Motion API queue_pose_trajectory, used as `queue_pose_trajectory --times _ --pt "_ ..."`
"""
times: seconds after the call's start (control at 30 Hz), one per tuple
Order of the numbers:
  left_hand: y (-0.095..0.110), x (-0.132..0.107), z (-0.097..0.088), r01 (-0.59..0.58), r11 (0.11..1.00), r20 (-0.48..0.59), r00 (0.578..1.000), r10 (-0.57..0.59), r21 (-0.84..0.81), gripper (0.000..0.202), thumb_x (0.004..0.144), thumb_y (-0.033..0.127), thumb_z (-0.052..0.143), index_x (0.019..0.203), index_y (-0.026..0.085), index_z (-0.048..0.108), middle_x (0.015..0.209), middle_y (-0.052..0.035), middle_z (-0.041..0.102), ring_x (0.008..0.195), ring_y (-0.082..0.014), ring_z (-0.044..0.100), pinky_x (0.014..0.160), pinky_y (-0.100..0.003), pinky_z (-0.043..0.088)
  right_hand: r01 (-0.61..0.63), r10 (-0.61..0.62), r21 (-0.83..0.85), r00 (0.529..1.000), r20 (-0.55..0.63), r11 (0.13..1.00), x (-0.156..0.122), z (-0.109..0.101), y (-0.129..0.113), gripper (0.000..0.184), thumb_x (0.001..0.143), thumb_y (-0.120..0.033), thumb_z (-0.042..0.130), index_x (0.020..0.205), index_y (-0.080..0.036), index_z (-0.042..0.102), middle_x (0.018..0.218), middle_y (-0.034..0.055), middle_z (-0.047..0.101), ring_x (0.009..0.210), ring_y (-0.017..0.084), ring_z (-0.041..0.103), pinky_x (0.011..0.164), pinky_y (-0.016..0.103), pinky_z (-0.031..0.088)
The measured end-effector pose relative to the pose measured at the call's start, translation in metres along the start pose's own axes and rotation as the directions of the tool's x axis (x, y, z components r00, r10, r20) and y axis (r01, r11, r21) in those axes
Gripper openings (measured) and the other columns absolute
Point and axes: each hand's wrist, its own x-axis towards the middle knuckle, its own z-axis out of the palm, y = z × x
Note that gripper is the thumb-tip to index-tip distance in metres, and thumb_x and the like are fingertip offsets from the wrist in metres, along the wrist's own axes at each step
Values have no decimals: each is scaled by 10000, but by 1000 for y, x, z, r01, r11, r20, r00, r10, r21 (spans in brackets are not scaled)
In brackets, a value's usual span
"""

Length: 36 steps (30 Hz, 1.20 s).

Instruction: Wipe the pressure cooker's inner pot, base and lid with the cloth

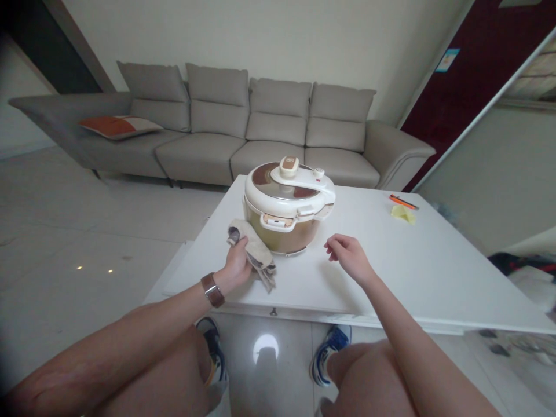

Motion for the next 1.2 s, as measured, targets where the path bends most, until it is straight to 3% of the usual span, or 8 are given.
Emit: queue_pose_trajectory --times 0.2,0.47,0.57,0.7,0.83,1.0,1.1,1.2 --pt "-28 -32 2 33 999 13 999 -33 18 195 910 263 683 1081 190 625 954 -38 726 839 -189 706 820 -329 585 12 -12 4 1000 2 1000 0 0 -2 348 803 -507 672 718 -171 710 658 40 657 570 144 596 574 285 483" --pt "-38 -64 18 212 977 102 972 -211 -1 177 915 209 683 1085 185 638 984 -59 742 896 -198 721 873 -325 579 19 -19 15 1000 -1 1000 3 6 -4 335 800 -496 685 699 -177 707 648 35 656 563 142 594 562 277 488" --pt "-37 -72 31 338 941 142 932 -333 -14 147 942 201 644 1086 168 649 1008 -86 751 908 -206 738 886 -331 582 18 -18 19 1000 -6 1000 2 7 -4 329 798 -493 689 695 -181 707 650 32 654 559 139 590 557 275 490" --pt "-25 -76 51 530 848 262 823 -504 -32 171 993 209 546 1050 126 684 1035 -133 763 932 -218 755 957 -348 578 27 -26 19 999 -33 999 1 4 -4 310 788 -476 696 693 -182 712 646 32 655 558 139 580 558 280 495" --pt "-4 -74 62 611 791 393 734 -554 -26 276 998 239 525 1117 73 711 1112 -184 777 1044 -257 754 1041 -379 556 51 -44 46 989 -140 998 1 -5 -3 281 791 -448 683 705 -183 721 624 27 636 564 144 583 563 284 490" --pt "9 -72 58 624 780 495 692 -526 -43 374 990 279 550 1281 88 687 1221 -175 771 1165 -278 731 1106 -429 524 68 -48 85 973 -226 994 1 -12 0 246 788 -400 666 678 -186 718 596 14 609 546 135 569 539 274 456" --pt "6 -70 52 630 776 459 696 -553 -20 394 980 275 548 1300 88 680 1206 -178 776 1153 -283 739 1093 -440 535 63 -40 91 971 -236 994 2 -12 2 238 784 -395 667 677 -187 715 596 15 612 542 134 569 534 273 459" --pt "-2 -64 45 670 742 411 673 -615 14 415 986 288 514 1307 75 668 1203 -198 770 1113 -290 753 1045 -452 564 58 -33 98 969 -243 993 2 -10 1 243 783 -404 668 684 -187 715 601 18 617 546 138 577 535 276 472"
